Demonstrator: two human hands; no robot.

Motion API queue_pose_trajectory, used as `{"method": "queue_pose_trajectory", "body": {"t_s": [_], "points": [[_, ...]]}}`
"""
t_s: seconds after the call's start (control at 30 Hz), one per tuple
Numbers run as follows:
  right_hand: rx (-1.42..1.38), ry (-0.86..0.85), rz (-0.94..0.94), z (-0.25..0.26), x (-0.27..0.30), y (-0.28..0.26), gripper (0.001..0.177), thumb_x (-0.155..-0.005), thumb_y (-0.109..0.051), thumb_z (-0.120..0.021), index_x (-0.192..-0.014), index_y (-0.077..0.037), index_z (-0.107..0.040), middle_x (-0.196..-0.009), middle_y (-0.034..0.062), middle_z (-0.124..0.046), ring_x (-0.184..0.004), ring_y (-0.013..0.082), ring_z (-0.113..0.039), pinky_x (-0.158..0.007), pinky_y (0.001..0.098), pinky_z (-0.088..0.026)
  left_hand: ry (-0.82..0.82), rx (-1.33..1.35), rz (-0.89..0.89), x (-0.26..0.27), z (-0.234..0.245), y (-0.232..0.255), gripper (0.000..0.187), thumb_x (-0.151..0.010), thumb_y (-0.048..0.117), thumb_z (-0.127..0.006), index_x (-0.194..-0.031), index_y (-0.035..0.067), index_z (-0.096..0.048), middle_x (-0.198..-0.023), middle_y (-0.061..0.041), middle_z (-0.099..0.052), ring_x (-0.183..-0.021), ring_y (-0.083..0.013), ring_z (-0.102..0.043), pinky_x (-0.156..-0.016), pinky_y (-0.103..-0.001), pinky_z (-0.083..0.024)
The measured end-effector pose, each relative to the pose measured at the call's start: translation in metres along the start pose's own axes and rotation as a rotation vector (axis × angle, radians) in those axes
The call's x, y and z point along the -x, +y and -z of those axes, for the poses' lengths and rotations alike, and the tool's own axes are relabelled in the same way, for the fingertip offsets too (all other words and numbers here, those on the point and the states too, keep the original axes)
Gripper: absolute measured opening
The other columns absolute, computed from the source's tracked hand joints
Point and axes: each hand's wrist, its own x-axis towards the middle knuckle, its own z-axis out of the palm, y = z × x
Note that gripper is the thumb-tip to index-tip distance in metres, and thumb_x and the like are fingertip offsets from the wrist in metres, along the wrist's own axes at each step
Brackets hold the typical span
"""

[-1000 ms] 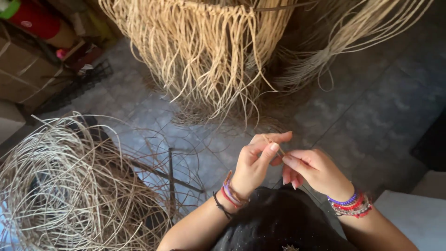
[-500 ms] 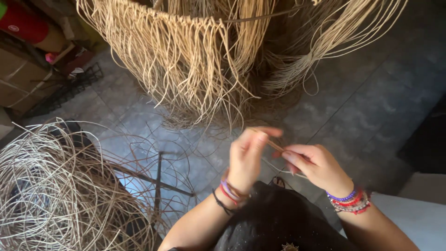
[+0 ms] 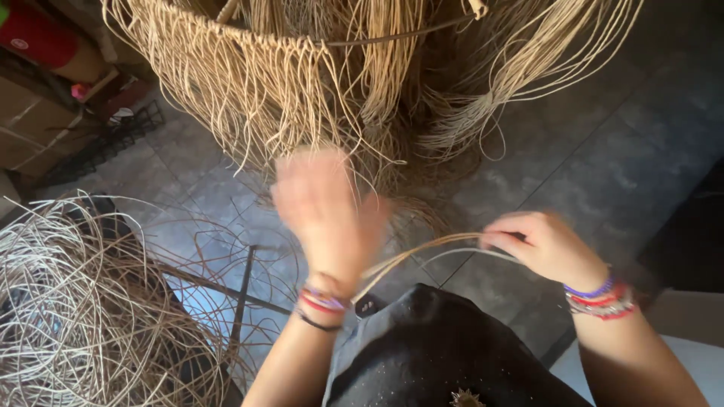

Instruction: Weaving and knotting natural fibers onto a circular frame to create a decorative object

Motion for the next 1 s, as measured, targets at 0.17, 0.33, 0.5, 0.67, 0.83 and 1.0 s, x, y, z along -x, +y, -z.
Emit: {"method": "queue_pose_trajectory", "body": {"t_s": [0.17, 0.33, 0.5, 0.67, 0.83, 1.0], "points": [[0.066, -0.072, 0.274, 0.005, -0.014, -0.029, 0.018, -0.094, -0.021, -0.062, -0.085, -0.017, -0.078, -0.077, -0.0038, -0.073, -0.07, 0.019, -0.069, -0.064, 0.0363, -0.049, -0.595, 0.405, -0.562, 0.059, -0.027, 0.059, 0.038, -0.105, 0.046, -0.053, -0.089, 0.011, -0.053, -0.064, -0.003, -0.062, -0.047, -0.0246, -0.063, -0.036, -0.041, -0.045], [-0.024, 0.013, 0.219, 0.028, -0.005, -0.002, 0.019, -0.093, -0.024, -0.066, -0.096, -0.019, -0.083, -0.092, -0.0056, -0.083, -0.073, 0.0116, -0.073, -0.071, 0.0281, -0.053, -0.685, 0.039, -0.664, 0.028, -0.004, 0.008, 0.006, -0.098, 0.025, -0.061, -0.1, 0.02, -0.064, -0.068, 0.006, -0.064, -0.043, -0.0161, -0.062, -0.031, -0.037, -0.044], [0.015, 0.045, -0.021, 0.048, 0.006, 0.021, 0.023, -0.094, -0.027, -0.065, -0.091, -0.022, -0.087, -0.086, -0.0087, -0.084, -0.044, 0.0099, -0.048, -0.05, 0.027, -0.038, -0.803, -0.128, -0.312, 0.009, 0.013, -0.048, 0.013, -0.103, 0.036, -0.057, -0.098, 0.024, -0.059, -0.06, 0.003, -0.068, -0.05, -0.0276, -0.069, -0.042, -0.045, -0.054], [0.044, 0.062, 0.383, 0.028, -0.009, -0.021, 0.017, -0.092, -0.023, -0.066, -0.087, -0.019, -0.082, -0.088, -0.0071, -0.081, -0.079, 0.0116, -0.076, -0.079, 0.03, -0.057, -0.935, 0.29, -0.262, -0.025, 0.052, 0.026, 0.103, -0.071, 0.048, -0.092, -0.151, 0.005, -0.043, -0.156, -0.021, -0.045, -0.142, -0.0378, -0.043, -0.113, -0.056, -0.033], [0.129, -0.041, 0.379, 0.017, -0.017, -0.056, 0.018, -0.094, -0.019, -0.06, -0.087, -0.019, -0.077, -0.081, -0.005, -0.076, -0.069, 0.0176, -0.071, -0.064, 0.0372, -0.052, -0.705, 0.185, -0.532, 0.032, 0.02, 0.053, 0.045, -0.1, 0.045, -0.061, -0.121, 0.008, -0.046, -0.103, -0.008, -0.058, -0.07, -0.0214, -0.068, -0.042, -0.037, -0.053], [0.109, -0.056, 0.162, 0.038, -0.013, -0.012, 0.027, -0.099, -0.027, -0.054, -0.084, -0.022, -0.075, -0.076, -0.0107, -0.079, -0.063, 0.0095, -0.072, -0.073, 0.0287, -0.053, -0.758, -0.015, -0.448, 0.027, 0.015, -0.032, 0.015, -0.095, 0.016, -0.06, -0.107, 0.022, -0.068, -0.063, 0.005, -0.068, -0.044, -0.0202, -0.066, -0.036, -0.039, -0.052]]}}
